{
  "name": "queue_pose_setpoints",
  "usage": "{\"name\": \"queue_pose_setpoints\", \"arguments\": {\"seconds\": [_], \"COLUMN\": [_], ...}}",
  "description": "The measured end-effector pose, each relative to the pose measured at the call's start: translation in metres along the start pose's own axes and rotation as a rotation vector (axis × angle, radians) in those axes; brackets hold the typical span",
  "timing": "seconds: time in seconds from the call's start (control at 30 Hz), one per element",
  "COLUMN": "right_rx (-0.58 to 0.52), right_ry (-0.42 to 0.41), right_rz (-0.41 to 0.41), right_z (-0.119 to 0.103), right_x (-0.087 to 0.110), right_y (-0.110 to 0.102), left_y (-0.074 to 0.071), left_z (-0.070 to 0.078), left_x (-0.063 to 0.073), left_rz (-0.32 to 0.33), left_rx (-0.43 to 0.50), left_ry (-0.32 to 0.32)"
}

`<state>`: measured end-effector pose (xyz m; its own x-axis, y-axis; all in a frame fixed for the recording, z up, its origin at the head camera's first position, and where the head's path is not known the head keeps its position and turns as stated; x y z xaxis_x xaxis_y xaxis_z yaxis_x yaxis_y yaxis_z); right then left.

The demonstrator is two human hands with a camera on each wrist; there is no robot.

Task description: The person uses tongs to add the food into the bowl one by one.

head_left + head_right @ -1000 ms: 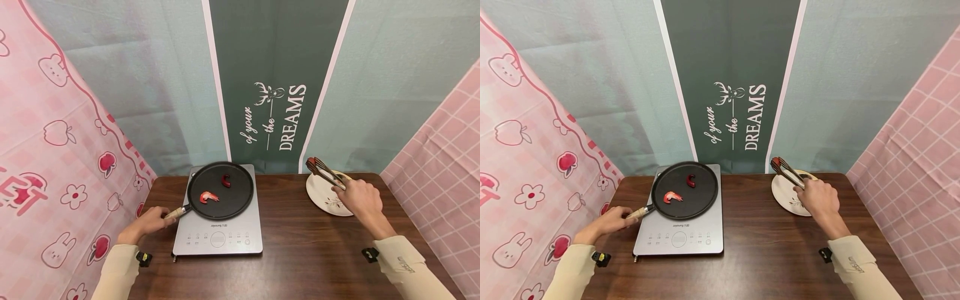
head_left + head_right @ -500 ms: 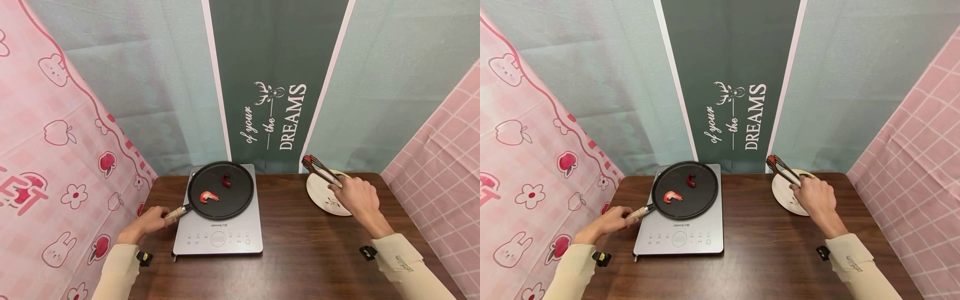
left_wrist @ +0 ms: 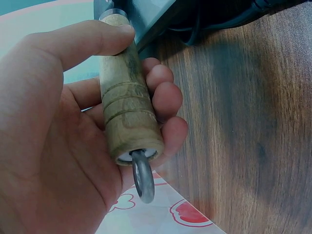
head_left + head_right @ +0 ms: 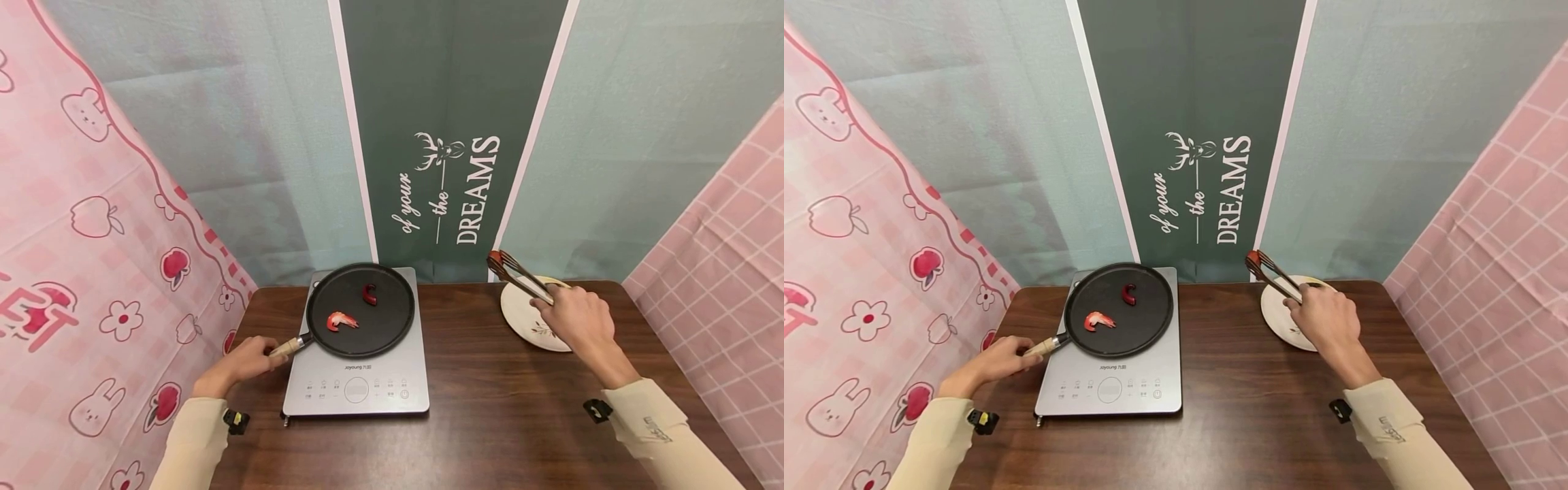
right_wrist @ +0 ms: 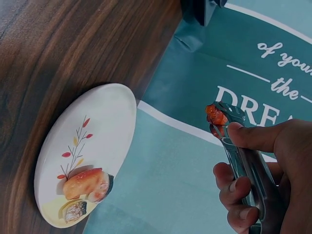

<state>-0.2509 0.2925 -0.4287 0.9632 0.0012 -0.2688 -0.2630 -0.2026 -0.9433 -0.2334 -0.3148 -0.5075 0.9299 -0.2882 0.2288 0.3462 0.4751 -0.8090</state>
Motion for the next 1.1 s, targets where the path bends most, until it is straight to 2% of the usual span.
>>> {"name": "queue_pose_setpoints", "arguments": {"seconds": [0.3, 0.53, 0.7, 0.87, 0.93, 1.1], "right_rx": [-0.020, -0.026, -0.016, 0.024, 0.034, 0.014], "right_ry": [-0.018, -0.032, -0.064, -0.143, -0.166, -0.154], "right_rz": [0.007, 0.019, 0.072, 0.174, 0.191, 0.149], "right_z": [-0.008, -0.017, -0.027, -0.040, -0.045, -0.054], "right_x": [0.000, 0.001, 0.002, 0.004, 0.004, 0.004], "right_y": [-0.002, -0.001, -0.004, -0.008, -0.009, -0.009], "left_y": [0.000, 0.001, 0.001, 0.001, 0.001, 0.002], "left_z": [0.000, -0.001, -0.002, -0.001, -0.002, -0.002], "left_x": [0.000, -0.002, -0.002, -0.003, -0.003, -0.002], "left_rz": [-0.005, -0.013, -0.009, -0.008, -0.008, -0.003], "left_rx": [0.009, 0.001, 0.009, 0.007, 0.004, 0.003], "left_ry": [0.002, -0.020, -0.025, -0.010, -0.010, -0.013]}}
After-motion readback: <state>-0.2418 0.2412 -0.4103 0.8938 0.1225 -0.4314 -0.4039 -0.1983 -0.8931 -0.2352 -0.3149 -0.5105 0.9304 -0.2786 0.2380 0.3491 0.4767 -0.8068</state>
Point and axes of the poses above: each hand's wrist, its own x-axis away from the middle knuckle, its own y-axis out of the palm, z = x × y, the point moved 5 cm from there along -x, towards the middle knuckle, and after that the axes turned 1 degree about y, right-handed, at the moved point
